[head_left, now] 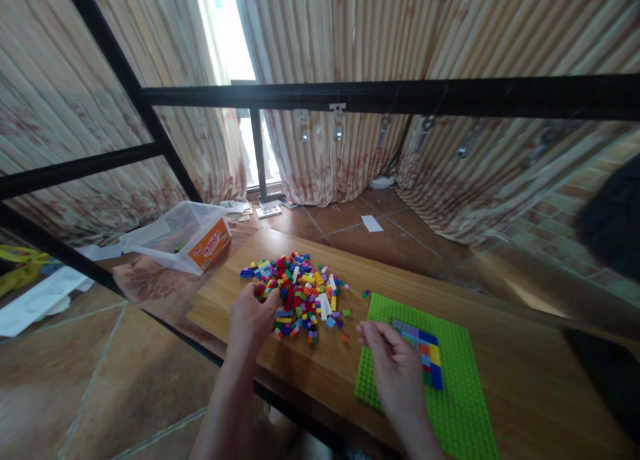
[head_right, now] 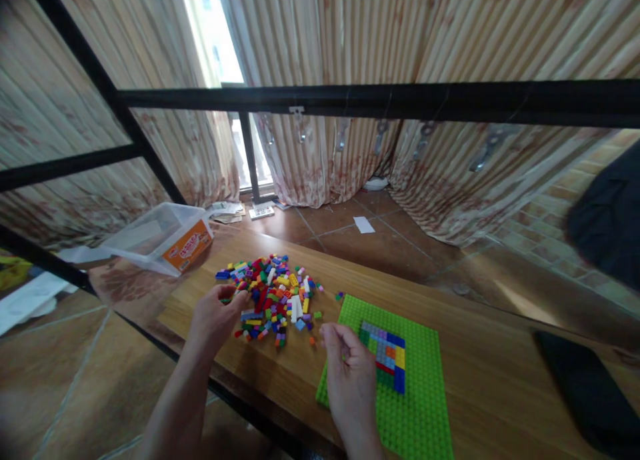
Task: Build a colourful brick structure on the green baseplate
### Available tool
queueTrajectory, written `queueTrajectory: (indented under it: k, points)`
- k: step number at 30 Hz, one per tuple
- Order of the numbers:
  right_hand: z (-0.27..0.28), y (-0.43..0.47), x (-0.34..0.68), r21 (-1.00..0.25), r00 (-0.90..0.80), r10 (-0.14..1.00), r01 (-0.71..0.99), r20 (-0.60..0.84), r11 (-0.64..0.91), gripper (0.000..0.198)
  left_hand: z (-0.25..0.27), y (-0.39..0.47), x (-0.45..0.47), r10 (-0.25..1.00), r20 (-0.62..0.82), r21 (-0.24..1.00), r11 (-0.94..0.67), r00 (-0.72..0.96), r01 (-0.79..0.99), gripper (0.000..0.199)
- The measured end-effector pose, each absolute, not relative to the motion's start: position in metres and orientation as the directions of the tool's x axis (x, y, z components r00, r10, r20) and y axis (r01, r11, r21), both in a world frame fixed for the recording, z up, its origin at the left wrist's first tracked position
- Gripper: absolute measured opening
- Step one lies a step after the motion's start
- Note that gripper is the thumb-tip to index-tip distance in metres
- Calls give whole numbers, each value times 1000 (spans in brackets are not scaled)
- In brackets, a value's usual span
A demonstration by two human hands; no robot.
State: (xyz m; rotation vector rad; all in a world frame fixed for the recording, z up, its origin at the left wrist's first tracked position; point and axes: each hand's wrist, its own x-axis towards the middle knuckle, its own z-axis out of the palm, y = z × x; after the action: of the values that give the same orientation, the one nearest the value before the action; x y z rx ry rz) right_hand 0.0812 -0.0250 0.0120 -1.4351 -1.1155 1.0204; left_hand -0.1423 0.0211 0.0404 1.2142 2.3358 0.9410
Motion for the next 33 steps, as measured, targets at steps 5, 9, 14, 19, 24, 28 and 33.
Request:
queueTrajectory:
  k: [5,9,14,19,24,28,33]
  points:
    - [12,-25,81,-992,205,979,118,-19,-44,38,41,22,-138,841,-94,965,209,-532,160,33]
    - [12,-23,81,-997,221,975,77,-9,-27,36,46,19,-116,912,-290,931,198,-289,-307,34]
    - [17,-21,82,-999,247,969,-41,4,15,36,51,9,-77,906,-406,790,416,123,-450,26]
    - [24,-18,86,-997,202,979,-74,-1,14,41,47,4,-51,844,-435,777,528,313,-342,38]
    - [26,-18,86,-991,129,992,-134,-13,4,37,39,5,-36,902,-374,847,427,216,-316,44]
    - [25,-20,85,-991,203,978,-116,37,61,38,38,6,-25,949,-281,898,313,144,-308,45]
    - [22,-23,85,-996,229,971,-38,65,76,37,33,2,-15,997,-73,997,73,14,4,37]
